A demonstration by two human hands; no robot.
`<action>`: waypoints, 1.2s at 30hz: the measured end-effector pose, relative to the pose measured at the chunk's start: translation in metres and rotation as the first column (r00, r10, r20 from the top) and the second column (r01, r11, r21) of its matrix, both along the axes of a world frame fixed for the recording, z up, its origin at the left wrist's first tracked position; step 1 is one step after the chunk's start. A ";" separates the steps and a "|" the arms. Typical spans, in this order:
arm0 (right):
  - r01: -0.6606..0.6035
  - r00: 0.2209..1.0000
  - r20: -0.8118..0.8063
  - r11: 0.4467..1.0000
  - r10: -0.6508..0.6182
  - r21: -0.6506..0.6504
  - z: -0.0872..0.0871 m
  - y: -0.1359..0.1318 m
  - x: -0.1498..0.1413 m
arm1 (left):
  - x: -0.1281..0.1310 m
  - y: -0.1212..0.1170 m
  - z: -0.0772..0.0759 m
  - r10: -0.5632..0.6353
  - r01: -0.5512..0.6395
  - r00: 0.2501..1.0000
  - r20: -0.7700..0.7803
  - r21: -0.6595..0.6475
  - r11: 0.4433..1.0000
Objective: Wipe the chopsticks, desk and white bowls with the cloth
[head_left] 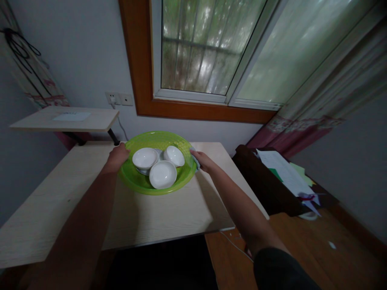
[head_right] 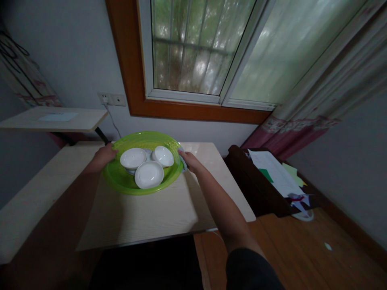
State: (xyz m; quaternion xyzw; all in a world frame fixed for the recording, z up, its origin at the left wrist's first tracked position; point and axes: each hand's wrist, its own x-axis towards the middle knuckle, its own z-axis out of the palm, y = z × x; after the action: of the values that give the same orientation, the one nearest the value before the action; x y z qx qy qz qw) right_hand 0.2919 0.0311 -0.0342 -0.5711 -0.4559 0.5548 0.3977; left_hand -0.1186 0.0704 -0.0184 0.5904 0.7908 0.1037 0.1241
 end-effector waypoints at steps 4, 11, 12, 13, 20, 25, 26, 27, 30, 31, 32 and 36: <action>-0.040 0.996 -0.079 0.999 0.038 -0.013 -0.005 -0.029 -0.001 | 0.001 -0.001 0.001 -0.017 0.016 0.999 -0.033 -0.024 1.000; 0.015 0.986 -0.166 0.999 -0.021 -0.036 -0.010 -0.027 -0.003 | -0.005 0.000 0.002 -0.056 0.056 0.998 0.012 -0.025 0.998; 0.027 0.986 -0.163 0.999 -0.033 -0.036 -0.009 -0.021 -0.003 | -0.006 0.000 0.002 -0.065 0.066 0.998 0.020 -0.022 0.998; 0.036 0.986 -0.160 0.999 -0.041 -0.037 -0.008 -0.014 -0.003 | -0.007 0.001 0.002 -0.071 0.071 0.997 0.025 -0.022 0.997; 0.017 0.995 -0.100 0.996 -0.026 -0.088 0.005 0.038 0.000 | -0.009 0.003 0.000 -0.058 0.059 0.997 0.041 -0.010 0.998; 0.008 0.990 -0.138 0.992 -0.025 -0.123 0.003 0.044 -0.005 | -0.005 0.003 -0.001 -0.034 0.035 0.999 0.024 -0.034 0.999; 0.005 0.988 -0.150 0.992 -0.024 -0.123 0.002 0.041 -0.005 | -0.005 0.002 0.000 -0.030 0.031 0.999 0.020 -0.042 0.999; 0.000 0.986 -0.163 0.993 -0.019 -0.118 0.000 0.036 -0.004 | -0.004 0.002 0.000 -0.026 0.027 1.000 0.016 -0.045 0.999; -0.021 0.984 -0.178 0.995 0.004 -0.093 -0.007 0.018 0.001 | -0.004 0.002 -0.001 -0.023 0.023 1.000 0.006 -0.040 0.999; -0.028 0.985 -0.173 0.996 0.013 -0.082 -0.010 0.011 0.003 | -0.004 0.003 -0.001 -0.024 0.024 1.000 0.002 -0.037 0.999; -0.035 0.986 -0.164 0.997 0.023 -0.071 -0.013 0.004 0.005 | -0.004 0.003 -0.002 -0.025 0.025 1.000 -0.002 -0.034 0.999; -0.069 0.994 -0.087 0.994 0.062 -0.083 -0.019 -0.024 0.011 | -0.006 0.004 -0.004 -0.021 0.020 1.000 -0.014 -0.020 1.000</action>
State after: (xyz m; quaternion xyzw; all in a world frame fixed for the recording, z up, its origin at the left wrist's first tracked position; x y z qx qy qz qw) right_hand 0.3026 0.0074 -0.0535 -0.5483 -0.4331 0.6103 0.3733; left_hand -0.1243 0.0743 -0.0221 0.5980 0.7865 0.0903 0.1252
